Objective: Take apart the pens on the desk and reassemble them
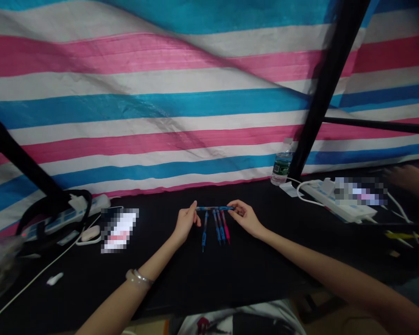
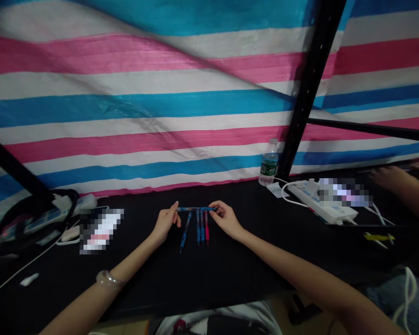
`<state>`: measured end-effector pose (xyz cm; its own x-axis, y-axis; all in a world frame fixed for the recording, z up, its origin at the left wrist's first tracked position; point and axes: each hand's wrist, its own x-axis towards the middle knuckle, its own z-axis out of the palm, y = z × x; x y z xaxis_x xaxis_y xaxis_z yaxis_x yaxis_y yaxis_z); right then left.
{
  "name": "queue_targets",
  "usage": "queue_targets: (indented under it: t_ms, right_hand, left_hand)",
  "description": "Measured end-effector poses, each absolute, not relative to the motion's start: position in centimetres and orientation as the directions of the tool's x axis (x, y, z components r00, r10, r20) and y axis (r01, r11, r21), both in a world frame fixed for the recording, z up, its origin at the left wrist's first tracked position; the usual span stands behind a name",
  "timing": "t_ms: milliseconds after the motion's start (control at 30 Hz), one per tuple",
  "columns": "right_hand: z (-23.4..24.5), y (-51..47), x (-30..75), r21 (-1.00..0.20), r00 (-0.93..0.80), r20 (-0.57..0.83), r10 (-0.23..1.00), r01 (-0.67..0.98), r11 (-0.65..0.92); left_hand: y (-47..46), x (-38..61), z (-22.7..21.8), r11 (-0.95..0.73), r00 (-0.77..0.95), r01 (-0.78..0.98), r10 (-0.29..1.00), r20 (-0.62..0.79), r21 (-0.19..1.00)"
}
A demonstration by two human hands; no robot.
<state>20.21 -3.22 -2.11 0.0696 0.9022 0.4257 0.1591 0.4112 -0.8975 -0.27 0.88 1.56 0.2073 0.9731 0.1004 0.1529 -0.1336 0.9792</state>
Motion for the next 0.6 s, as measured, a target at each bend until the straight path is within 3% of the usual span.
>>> queue_targets:
  t_ms: [100,300,433,600]
  right_hand:
    - [-1.87,-3.73,20.16,-0.834,0.022,0.484,0.875,0.316,0.453]
    - [-1.28,-4.22,20.59,-0.543,-0.11,0.605,0.788,0.667,0.51]
    - [-1.14,-4.24,20.63,-0.491,-0.108,0.628,0.771,0.714,0.499]
    - [-1.36,-4.29,20.57,-0.551,-0.095,0.616,0.782,0.658,0.514]
  left_hand:
    - [0.8,-0.17,1.55,-0.136,0.224,0.151,0.969,0.101,0.979]
    - [0.87,-0.13,1.26,-0.147,0.245,0.144,0.963,0.109,0.979]
    - [1.02,-0.18,0.91,-0.159,0.257,0.154,0.96,0.116,0.975]
    - [0.95,-0.06,0.83,-0.166,0.273,0.164,0.955,0.117,0.972]
